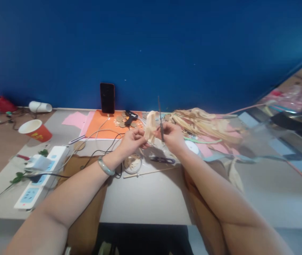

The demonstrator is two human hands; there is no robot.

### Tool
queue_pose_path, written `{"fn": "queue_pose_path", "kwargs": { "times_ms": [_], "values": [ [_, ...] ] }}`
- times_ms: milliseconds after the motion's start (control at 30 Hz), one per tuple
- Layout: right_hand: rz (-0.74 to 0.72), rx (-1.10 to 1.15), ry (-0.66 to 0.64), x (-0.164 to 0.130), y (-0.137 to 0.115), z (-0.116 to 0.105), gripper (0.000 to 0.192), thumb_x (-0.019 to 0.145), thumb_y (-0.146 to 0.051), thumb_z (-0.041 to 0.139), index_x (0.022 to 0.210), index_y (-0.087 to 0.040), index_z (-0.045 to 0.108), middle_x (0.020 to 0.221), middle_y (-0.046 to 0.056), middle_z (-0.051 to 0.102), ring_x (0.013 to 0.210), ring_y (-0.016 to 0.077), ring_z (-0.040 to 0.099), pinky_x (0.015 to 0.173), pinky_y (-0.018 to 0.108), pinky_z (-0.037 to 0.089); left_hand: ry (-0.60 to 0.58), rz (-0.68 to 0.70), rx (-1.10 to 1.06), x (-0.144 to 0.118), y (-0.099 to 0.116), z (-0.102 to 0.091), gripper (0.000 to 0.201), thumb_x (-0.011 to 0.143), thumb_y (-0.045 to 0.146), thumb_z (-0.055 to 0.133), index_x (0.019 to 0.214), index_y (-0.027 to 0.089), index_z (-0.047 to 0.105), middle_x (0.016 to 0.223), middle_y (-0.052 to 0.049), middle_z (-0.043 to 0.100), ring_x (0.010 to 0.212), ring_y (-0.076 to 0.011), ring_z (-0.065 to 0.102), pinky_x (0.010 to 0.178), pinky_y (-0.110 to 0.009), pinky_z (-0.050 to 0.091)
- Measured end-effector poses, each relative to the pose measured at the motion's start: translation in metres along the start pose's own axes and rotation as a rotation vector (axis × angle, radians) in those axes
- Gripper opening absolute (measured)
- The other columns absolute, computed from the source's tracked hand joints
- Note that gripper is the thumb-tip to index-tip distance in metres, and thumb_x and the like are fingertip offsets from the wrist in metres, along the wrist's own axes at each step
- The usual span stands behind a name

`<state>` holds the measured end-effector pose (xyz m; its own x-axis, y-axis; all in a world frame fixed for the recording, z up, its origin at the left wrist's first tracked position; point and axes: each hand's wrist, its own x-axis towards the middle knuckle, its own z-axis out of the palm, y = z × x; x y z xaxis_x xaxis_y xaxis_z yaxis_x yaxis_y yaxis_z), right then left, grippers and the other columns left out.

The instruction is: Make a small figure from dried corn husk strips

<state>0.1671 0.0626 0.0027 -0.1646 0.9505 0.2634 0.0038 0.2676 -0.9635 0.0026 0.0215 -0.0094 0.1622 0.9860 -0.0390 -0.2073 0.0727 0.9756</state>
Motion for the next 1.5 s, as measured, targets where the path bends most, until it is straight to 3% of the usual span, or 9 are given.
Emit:
{"fn": "queue_pose_path", "kwargs": {
  "times_ms": [233, 467, 800, 1100, 1300, 1500],
  "values": [
    [-0.007, -0.052, -0.018, 0.0, 0.001, 0.0, 0.038, 0.053, -0.029, 0.078, 0.055, -0.019, 0.042, 0.059, -0.004, 0.05, 0.057, 0.0097, 0.043, 0.055, 0.025, 0.036, -0.016, -0.013, 0.039, 0.0, -0.002, -0.005, 0.038, 0.064, 0.036, 0.078, 0.083, 0.014, 0.053, 0.062, -0.002, 0.068, 0.057, -0.0153, 0.067, 0.055, -0.024, 0.053],
    [-0.083, -0.131, -0.025, 0.001, 0.004, 0.001, 0.036, 0.058, -0.03, 0.071, 0.055, -0.02, 0.038, 0.055, -0.005, 0.042, 0.055, 0.0082, 0.036, 0.052, 0.023, 0.03, 0.053, -0.07, 0.087, -0.002, 0.001, -0.007, 0.04, 0.058, 0.033, 0.08, 0.081, 0.016, 0.051, 0.059, 0.0, 0.067, 0.056, -0.018, 0.068, 0.055, -0.026, 0.054],
    [-0.089, -0.187, -0.084, -0.005, -0.007, 0.004, 0.032, 0.059, -0.032, 0.067, 0.053, -0.019, 0.039, 0.052, -0.006, 0.036, 0.054, 0.0069, 0.03, 0.051, 0.023, 0.025, 0.07, 0.019, 0.147, -0.003, -0.001, -0.006, 0.036, 0.062, 0.035, 0.078, 0.08, 0.016, 0.053, 0.057, 0.0, 0.066, 0.054, -0.0173, 0.067, 0.055, -0.026, 0.053],
    [-0.11, -0.165, -0.062, -0.002, 0.001, 0.002, 0.033, 0.059, -0.028, 0.066, 0.053, -0.02, 0.034, 0.053, -0.007, 0.034, 0.054, 0.007, 0.029, 0.051, 0.023, 0.024, 0.062, -0.004, 0.123, -0.002, -0.003, -0.007, 0.036, 0.062, 0.034, 0.077, 0.079, 0.016, 0.051, 0.056, 0.001, 0.064, 0.051, -0.0159, 0.065, 0.048, -0.023, 0.05],
    [-0.066, -0.15, -0.062, -0.002, 0.002, 0.001, 0.031, 0.059, -0.026, 0.067, 0.054, -0.02, 0.036, 0.052, -0.006, 0.035, 0.052, 0.0072, 0.031, 0.05, 0.023, 0.024, 0.04, -0.06, 0.099, -0.001, 0.001, -0.007, 0.04, 0.06, 0.035, 0.079, 0.081, 0.015, 0.052, 0.066, -0.004, 0.07, 0.049, -0.0153, 0.064, 0.045, -0.022, 0.048],
    [-0.067, -0.172, -0.062, -0.002, 0.001, 0.0, 0.031, 0.059, -0.025, 0.067, 0.054, -0.02, 0.036, 0.052, -0.006, 0.036, 0.052, 0.0075, 0.031, 0.05, 0.023, 0.023, 0.019, -0.078, 0.099, -0.002, 0.005, -0.007, 0.038, 0.061, 0.034, 0.077, 0.083, 0.015, 0.053, 0.066, -0.004, 0.07, 0.05, -0.0149, 0.065, 0.045, -0.022, 0.047]
  ]
}}
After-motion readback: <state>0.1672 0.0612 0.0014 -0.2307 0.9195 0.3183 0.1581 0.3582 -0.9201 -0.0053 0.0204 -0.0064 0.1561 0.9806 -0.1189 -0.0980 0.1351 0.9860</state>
